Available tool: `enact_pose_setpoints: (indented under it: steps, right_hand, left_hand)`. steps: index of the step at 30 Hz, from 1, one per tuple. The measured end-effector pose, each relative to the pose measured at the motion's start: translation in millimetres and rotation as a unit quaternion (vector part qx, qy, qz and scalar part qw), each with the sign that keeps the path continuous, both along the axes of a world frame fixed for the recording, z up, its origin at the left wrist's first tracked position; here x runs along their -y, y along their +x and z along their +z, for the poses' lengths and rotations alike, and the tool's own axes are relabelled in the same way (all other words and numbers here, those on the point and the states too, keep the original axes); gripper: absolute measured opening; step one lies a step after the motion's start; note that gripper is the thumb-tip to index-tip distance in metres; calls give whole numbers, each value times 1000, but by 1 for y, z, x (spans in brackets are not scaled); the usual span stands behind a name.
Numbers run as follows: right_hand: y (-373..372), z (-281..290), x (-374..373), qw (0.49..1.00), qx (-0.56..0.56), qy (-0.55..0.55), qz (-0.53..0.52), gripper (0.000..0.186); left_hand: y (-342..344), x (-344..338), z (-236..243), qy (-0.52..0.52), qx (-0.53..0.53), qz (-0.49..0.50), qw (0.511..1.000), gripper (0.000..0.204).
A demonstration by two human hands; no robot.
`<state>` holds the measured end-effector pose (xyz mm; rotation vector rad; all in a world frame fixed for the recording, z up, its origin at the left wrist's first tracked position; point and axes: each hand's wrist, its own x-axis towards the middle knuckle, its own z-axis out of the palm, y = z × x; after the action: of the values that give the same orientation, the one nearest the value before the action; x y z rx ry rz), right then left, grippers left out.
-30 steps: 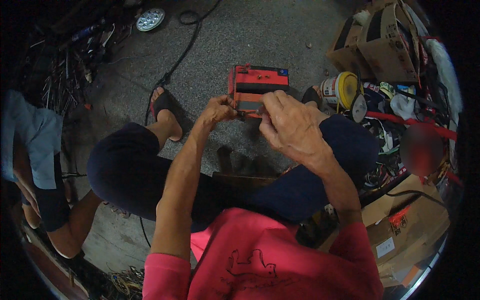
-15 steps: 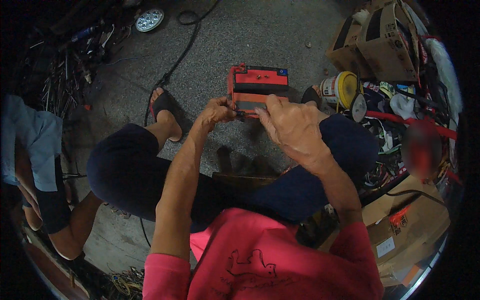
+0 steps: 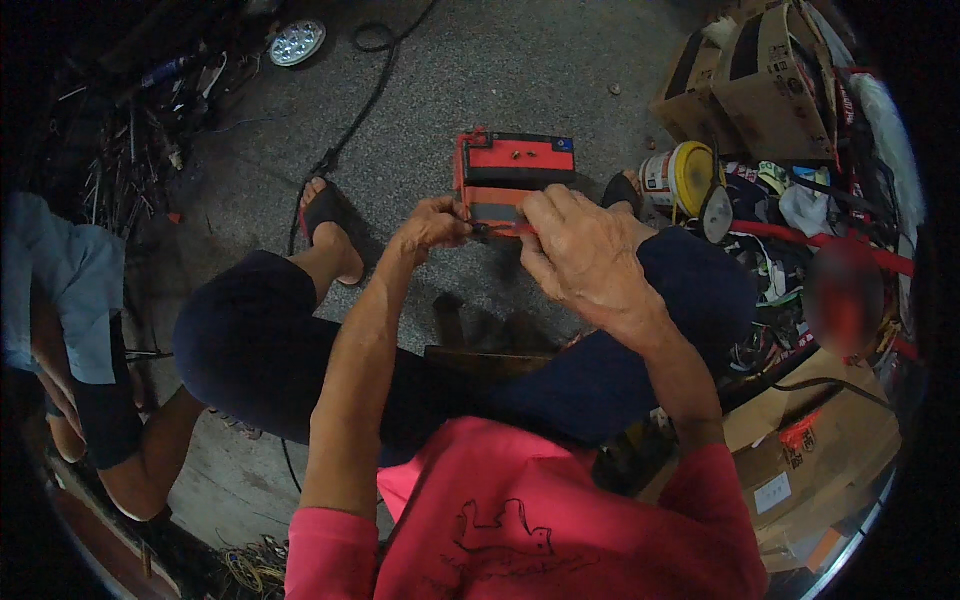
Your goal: The person sits on the floor and uses a screwdriver to remove screws from a small red and black rectangular device. They manipulate the casing and internal components, then reassemble the device by screwing the casing back together.
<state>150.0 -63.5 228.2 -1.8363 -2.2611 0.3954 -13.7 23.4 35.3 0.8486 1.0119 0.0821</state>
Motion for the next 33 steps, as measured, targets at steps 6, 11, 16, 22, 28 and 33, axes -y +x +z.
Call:
enact_pose_setpoints:
  steps: [6,11,16,22,28,33]
  right_hand:
    - [-7,1,2,998,27,-26,-47,25]
    - [1,-6,3,999,10,32,12,27]
    - [-5,1,1,1000,-15,13,-21,21]
    - [-3,5,1,998,30,-39,-33,20]
    - [0,4,1,999,-13,24,-21,18]
    - [0,8,-1,991,51,-101,-74,20]
  left_hand:
    - [-3,-2,-3,10,-17,-13,1000,12]
    - [1,-1,5,14,-29,-10,999,12]
    - [0,-2,6,36,-22,-28,999,13]
    - [-2,-2,1,21,-14,-19,1000,14]
    - [-1,-1,0,28,-4,-17,999,15]
    - [1,-1,4,45,-31,-33,998,16]
